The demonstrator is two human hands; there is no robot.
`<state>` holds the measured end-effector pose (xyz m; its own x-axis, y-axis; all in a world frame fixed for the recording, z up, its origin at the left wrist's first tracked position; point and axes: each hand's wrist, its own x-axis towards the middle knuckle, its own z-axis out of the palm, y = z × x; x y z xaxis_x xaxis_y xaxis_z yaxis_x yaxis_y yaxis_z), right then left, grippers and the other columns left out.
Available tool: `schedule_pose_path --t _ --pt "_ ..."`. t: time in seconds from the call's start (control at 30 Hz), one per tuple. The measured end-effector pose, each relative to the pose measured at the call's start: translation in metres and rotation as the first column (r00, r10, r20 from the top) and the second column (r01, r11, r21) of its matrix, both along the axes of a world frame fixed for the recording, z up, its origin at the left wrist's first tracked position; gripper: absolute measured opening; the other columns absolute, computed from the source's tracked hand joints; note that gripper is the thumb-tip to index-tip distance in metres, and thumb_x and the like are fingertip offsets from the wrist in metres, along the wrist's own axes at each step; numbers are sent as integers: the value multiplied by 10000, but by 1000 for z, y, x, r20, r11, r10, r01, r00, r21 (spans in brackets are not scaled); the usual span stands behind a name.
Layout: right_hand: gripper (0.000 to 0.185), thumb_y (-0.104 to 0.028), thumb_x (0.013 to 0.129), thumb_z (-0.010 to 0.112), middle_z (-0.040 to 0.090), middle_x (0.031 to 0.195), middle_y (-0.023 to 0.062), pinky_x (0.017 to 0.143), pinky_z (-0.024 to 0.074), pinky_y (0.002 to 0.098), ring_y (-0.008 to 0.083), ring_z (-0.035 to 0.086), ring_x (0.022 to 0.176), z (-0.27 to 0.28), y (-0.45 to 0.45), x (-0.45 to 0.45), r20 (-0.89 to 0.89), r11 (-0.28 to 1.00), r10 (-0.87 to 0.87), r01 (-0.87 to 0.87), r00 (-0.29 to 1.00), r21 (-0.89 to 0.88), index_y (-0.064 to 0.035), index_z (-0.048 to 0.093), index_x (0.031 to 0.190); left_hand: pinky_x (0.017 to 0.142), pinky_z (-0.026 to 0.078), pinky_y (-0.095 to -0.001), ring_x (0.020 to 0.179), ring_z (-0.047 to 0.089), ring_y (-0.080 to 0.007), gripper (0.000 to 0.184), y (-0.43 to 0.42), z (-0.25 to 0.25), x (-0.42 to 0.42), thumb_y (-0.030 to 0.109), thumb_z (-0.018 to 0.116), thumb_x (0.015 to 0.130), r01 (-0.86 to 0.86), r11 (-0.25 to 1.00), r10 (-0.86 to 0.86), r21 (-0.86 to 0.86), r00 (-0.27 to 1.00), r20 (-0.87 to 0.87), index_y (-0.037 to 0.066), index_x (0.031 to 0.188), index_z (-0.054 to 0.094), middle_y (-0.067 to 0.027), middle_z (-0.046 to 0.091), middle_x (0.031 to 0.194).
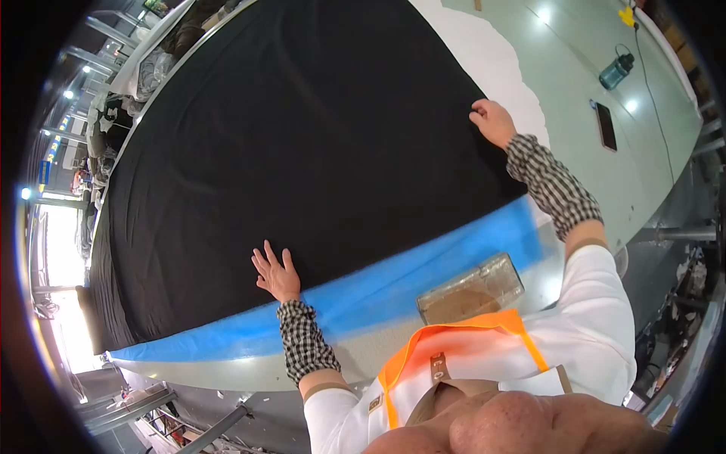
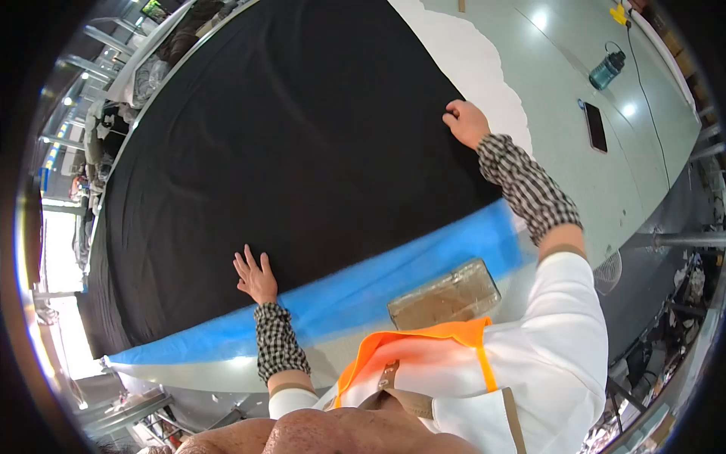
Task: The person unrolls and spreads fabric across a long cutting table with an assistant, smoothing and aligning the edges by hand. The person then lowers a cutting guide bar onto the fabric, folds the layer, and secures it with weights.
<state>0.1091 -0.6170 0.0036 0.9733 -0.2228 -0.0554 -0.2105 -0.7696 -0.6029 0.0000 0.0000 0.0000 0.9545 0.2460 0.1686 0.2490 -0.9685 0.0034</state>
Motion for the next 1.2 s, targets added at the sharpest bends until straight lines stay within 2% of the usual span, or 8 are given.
schedule_pose_path --t 0.2,0.33,0.47,0.6,0.7,0.77,0.97,1.2 --pt "379 -324 966 582 600 1222 171 951 497 437 332 570 1121 -24 7 112 142 912 -238 271 961 -308 -59 631 1234 1064 245 -520 1492 204 -290 602 -2 7 3 512 412 1012 1 1000 -1 15 1000 -21 230 1538 337 -109 233 1622" --pt "335 -346 965 589 626 1174 159 927 507 429 324 602 1084 -14 8 154 130 911 -248 277 960 -306 -56 655 1121 1063 250 -500 1493 202 -285 611 -3 7 5 520 394 1014 -8 1000 9 28 999 -40 230 1546 319 -104 230 1624" --pt "355 -354 956 593 666 1107 174 889 520 424 317 638 1054 -14 4 181 108 941 -296 309 949 -139 -38 641 1112 1067 242 -493 1495 198 -280 620 -3 9 5 520 394 1013 -17 999 19 27 998 -58 218 1549 315 -101 227 1626" --pt "448 -404 944 578 676 1114 200 899 507 461 356 643 1049 -20 9 195 158 926 -327 349 932 -141 2 606 1131 1071 231 -492 1497 194 -279 621 1 8 1 517 397 1012 -14 1000 15 24 998 -59 213 1548 317 -104 221 1628" --pt "376 -370 960 529 684 1063 200 866 501 492 373 648 1006 -19 11 204 154 935 -296 319 943 -155 -23 607 1082 1074 220 -490 1497 193 -284 622 -2 12 1 513 395 1013 -16 1000 16 2 998 -60 202 1546 322 -111 220 1628" --pt "337 -352 978 497 688 1035 191 836 503 496 380 648 966 -27 1 207 308 937 -220 288 926 -197 -45 613 1054 1076 212 -488 1497 192 -290 622 -1 6 0 509 393 1014 -6 1000 6 -7 998 -60 194 1546 324 -117 221 1626" --pt "300 -341 997 457 699 1000 148 814 499 480 357 651 933 -37 -12 199 165 926 -326 350 931 -142 -108 632 1063 1075 207 -478 1497 189 -296 632 2 10 2 507 400 1008 -8 1000 7 -10 998 -69 185 1545 325 -123 220 1625" --pt "420 -452 993 442 705 968 137 798 503 465 346 659 909 -32 -11 189 122 921 -324 342 938 -185 -88 650 1012 1073 210 -485 1498 189 -297 631 2 11 2 512 404 1007 -23 1000 22 -19 997 -76 193 1545 324 -124 220 1625"
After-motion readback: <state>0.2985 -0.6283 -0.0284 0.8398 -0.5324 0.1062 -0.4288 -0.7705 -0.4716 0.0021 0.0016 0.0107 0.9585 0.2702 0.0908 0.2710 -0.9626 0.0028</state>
